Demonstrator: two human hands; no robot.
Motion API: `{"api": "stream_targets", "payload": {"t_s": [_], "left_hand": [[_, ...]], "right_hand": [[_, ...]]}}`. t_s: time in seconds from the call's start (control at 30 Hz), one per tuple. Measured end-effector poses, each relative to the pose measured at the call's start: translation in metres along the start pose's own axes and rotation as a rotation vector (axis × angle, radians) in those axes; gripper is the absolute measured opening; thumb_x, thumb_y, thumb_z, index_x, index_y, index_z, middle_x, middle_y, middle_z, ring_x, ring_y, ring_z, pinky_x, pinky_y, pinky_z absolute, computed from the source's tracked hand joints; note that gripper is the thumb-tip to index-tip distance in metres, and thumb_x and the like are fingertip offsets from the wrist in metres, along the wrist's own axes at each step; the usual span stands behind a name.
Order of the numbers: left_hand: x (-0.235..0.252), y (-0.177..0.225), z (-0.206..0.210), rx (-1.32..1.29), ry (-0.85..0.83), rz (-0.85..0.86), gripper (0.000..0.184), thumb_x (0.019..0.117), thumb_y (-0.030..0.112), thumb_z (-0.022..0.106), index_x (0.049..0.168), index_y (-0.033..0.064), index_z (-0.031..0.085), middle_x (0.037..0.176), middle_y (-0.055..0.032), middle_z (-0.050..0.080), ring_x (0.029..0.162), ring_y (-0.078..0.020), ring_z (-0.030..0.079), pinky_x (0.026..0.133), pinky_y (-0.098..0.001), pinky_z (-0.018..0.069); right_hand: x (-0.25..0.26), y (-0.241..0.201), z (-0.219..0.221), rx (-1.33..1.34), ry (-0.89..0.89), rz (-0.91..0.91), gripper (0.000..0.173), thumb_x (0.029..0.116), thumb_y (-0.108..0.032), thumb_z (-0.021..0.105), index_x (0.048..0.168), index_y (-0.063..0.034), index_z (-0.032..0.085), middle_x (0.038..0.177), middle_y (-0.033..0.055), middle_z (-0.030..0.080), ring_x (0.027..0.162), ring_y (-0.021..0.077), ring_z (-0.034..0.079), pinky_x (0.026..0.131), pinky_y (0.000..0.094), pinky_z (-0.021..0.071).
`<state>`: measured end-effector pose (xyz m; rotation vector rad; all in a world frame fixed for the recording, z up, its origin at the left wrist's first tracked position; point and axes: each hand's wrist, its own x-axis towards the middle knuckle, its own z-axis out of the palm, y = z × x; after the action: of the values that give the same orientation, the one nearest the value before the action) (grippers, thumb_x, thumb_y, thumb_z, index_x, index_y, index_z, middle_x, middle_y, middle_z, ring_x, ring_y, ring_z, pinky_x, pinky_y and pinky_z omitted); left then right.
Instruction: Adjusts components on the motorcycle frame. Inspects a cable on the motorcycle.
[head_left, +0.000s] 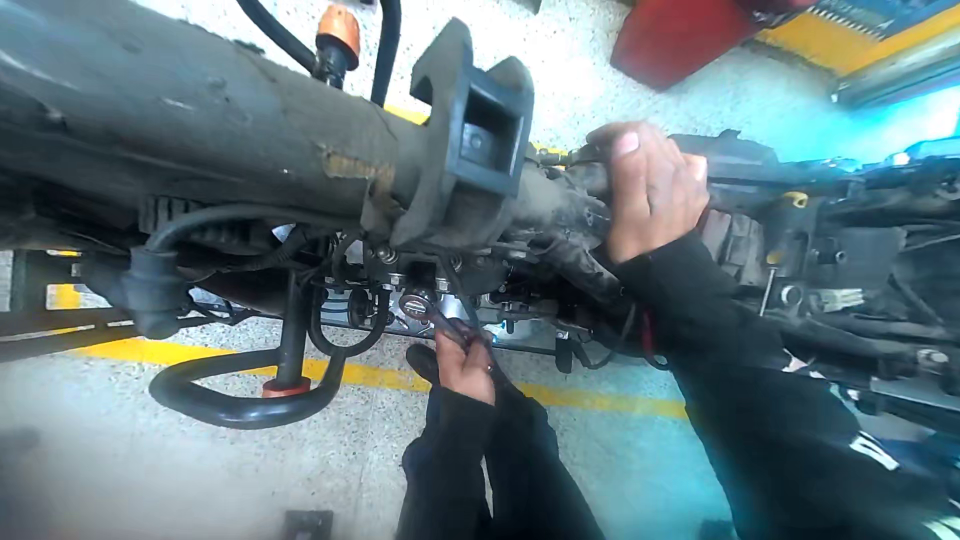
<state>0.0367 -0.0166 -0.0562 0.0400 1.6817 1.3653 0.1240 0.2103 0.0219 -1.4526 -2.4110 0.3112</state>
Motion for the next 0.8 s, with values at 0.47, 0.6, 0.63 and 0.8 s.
{"api": "stream_targets", "payload": {"t_s": [0.47,0.6,0.63,0.8], "left_hand": [[0.017,0.011,-0.033,0.440,-0.017,0.000,0.040,0.0978,0.008,0.059,0.136,-0.0019,0.051,0.100,-0.0148,0.067,0.084,-0.0233,0.066,0.078,-0.0424,0.0568],[0.042,0.028,-0.049,0.768,0.126,0.077,0.031,0.1000,0.008,0.053,0.128,-0.0036,0.059,0.115,-0.0236,0.069,0.109,-0.0379,0.067,0.096,-0.0586,0.0520],[0.031,0.030,-0.034,0.599,0.106,-0.040,0.035,0.1036,0.009,0.053,0.136,-0.0036,0.054,0.121,-0.0220,0.068,0.114,-0.0323,0.066,0.100,-0.0526,0.0519],[0.016,0.011,-0.012,-0.044,-0.175,-0.172,0.029,0.0925,-0.001,0.063,0.119,-0.0051,0.053,0.088,-0.0096,0.063,0.069,-0.0106,0.061,0.065,-0.0259,0.0548]], "right_hand": [[-0.001,-0.001,-0.003,0.013,-0.045,-0.008,0.057,0.1111,-0.040,0.018,0.130,-0.0145,0.065,0.121,0.0156,0.070,0.115,0.0319,0.065,0.100,0.0605,0.0382],[0.001,-0.001,-0.004,0.015,-0.049,-0.022,0.061,0.1104,-0.043,0.016,0.132,-0.0119,0.064,0.121,0.0200,0.069,0.114,0.0378,0.065,0.098,0.0650,0.0391],[0.000,-0.001,-0.004,0.014,-0.040,-0.032,0.061,0.1103,-0.043,0.016,0.131,-0.0115,0.064,0.120,0.0211,0.069,0.112,0.0387,0.065,0.097,0.0647,0.0390],[0.000,0.010,0.001,0.066,-0.028,-0.065,0.062,0.1098,-0.045,0.018,0.133,-0.0098,0.062,0.123,0.0248,0.067,0.115,0.0434,0.063,0.098,0.0682,0.0374]]}}
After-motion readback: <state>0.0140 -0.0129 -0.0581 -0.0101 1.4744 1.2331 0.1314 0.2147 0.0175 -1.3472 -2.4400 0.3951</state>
